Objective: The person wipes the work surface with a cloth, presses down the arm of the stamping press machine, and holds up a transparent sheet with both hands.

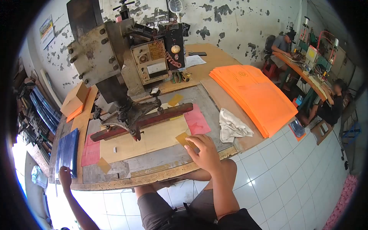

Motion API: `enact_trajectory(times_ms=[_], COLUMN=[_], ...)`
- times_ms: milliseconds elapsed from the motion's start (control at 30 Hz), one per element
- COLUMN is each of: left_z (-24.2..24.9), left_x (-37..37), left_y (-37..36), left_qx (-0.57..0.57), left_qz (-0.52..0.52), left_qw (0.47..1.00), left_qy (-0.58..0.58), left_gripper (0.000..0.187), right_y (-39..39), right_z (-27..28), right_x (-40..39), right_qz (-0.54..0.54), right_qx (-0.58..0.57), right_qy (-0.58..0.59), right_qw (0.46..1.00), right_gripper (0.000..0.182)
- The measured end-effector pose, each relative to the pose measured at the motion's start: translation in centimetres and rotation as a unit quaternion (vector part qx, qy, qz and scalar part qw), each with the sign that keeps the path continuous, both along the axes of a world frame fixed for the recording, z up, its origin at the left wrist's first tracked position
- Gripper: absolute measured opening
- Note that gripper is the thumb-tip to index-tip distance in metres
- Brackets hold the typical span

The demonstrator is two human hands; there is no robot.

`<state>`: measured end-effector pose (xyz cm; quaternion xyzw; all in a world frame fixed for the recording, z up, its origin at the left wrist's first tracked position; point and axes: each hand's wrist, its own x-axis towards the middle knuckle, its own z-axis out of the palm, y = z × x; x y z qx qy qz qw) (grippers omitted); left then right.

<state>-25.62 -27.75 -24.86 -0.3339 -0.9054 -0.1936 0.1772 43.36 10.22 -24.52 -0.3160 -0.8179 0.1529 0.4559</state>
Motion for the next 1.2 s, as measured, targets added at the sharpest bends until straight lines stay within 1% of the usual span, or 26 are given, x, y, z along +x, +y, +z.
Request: enact_trajectory(times_ms=[67, 167, 267, 333, 400, 433, 500, 600, 667, 700, 733, 800, 833, 867, 900, 933, 967, 1000, 1067, 1100, 1133, 1200], left_z=[-0.6, -0.6, 1.2, 3.3, 8.1, 9.4, 11.8, 17.2, 15.1, 12.9, 10.4, 5.6, 4.6, 2.2, -0.2, -1.9, -2.2, -2.4, -2.6, -3.5, -2.9, -1.6], left_x=[-1.6, -3.5, -8.2, -14.1, -13.4, -12.7, -10.8, 6.0, 11.3, 13.3, 17.4, 25.5, 30.4, 33.1, 35.9, 38.9, 41.4, 43.6, 47.0, 47.7, 48.0, 47.8], left_y=[0.2, 0.2, 0.0, -1.1, -0.2, 1.1, 3.3, 8.0, 10.0, 10.3, 11.2, 13.1, 12.6, 12.8, 13.1, 13.3, 12.9, 12.5, 12.3, 11.9, 11.4, 11.3], left_qx=[0.040, 0.039, 0.066, 0.185, 0.179, 0.245, 0.369, 0.244, 0.202, 0.166, 0.190, 0.237, 0.101, 0.105, 0.102, 0.136, 0.106, 0.076, 0.051, 0.023, 0.024, 0.035], left_qz=[0.001, 0.041, 0.089, 0.023, -0.016, -0.065, -0.157, -0.144, -0.221, -0.214, -0.263, -0.352, -0.329, -0.433, -0.535, -0.579, -0.610, -0.639, -0.665, -0.674, -0.669, -0.659], left_qw=[0.999, 0.997, 0.993, 0.982, 0.981, 0.964, 0.912, 0.950, 0.941, 0.955, 0.943, 0.904, 0.938, 0.895, 0.839, 0.802, 0.784, 0.764, 0.734, 0.723, 0.721, 0.715], left_qy=[-0.024, 0.049, 0.034, 0.020, 0.079, 0.082, 0.087, 0.131, 0.156, 0.125, 0.071, -0.042, -0.030, -0.011, -0.001, -0.049, -0.047, -0.044, -0.130, -0.148, -0.178, -0.231], left_gripper=[0.023, 0.026, 0.034, 0.041, 0.040, 0.039, 0.038, 0.032, 0.030, 0.030, 0.031, 0.035, 0.027, 0.017, 0.019, 0.019, 0.019, 0.020, 0.025, 0.032, 0.034, 0.038], right_y=[-0.1, 0.0, 0.2, 0.2, -0.1, -0.1, -0.1, 0.1, -0.8, -2.1, -3.4, -7.8, -10.3, -12.2, -13.2, -14.0, -14.4, -14.5, -15.4, -15.3, -15.4, -14.2], right_z=[0.0, -0.2, -0.5, -0.5, -0.3, -0.2, -0.2, -0.4, -0.5, -0.4, -0.2, -0.5, -0.2, -0.2, -1.4, -2.7, -3.8, -4.6, -6.3, -6.3, -6.4, -7.8], right_x=[0.1, 0.1, 0.2, 0.2, 0.3, 0.2, 0.2, -0.1, -0.1, -0.5, -0.9, -2.0, -2.1, -2.3, -2.6, -2.8, -2.9, -2.7, -2.1, -1.8, -1.2, 0.2], right_qz=[-0.001, 0.003, 0.004, 0.003, -0.003, -0.004, -0.008, -0.002, 0.017, 0.032, 0.047, 0.149, 0.186, 0.219, 0.233, 0.245, 0.257, 0.254, 0.255, 0.253, 0.258, 0.251], right_qx=[-0.004, -0.007, -0.005, -0.002, -0.005, -0.008, -0.006, 0.006, 0.011, 0.014, 0.017, -0.070, -0.166, -0.261, -0.315, -0.367, -0.420, -0.459, -0.543, -0.500, -0.554, -0.568], right_qy=[0.002, 0.007, 0.008, 0.006, 0.002, 0.000, -0.005, 0.007, 0.026, 0.040, 0.054, 0.055, 0.014, -0.026, -0.012, 0.002, 0.018, 0.045, 0.096, 0.074, 0.103, 0.077], right_qw=[1.000, 1.000, 1.000, 1.000, 1.000, 1.000, 1.000, 1.000, 0.999, 0.999, 0.997, 0.985, 0.968, 0.940, 0.920, 0.897, 0.870, 0.850, 0.794, 0.825, 0.785, 0.780], right_gripper=[0.026, 0.026, 0.027, 0.027, 0.027, 0.027, 0.026, 0.025, 0.026, 0.026, 0.027, 0.027, 0.031, 0.034, 0.037, 0.040, 0.043, 0.045, 0.049, 0.046, 0.042, 0.038])
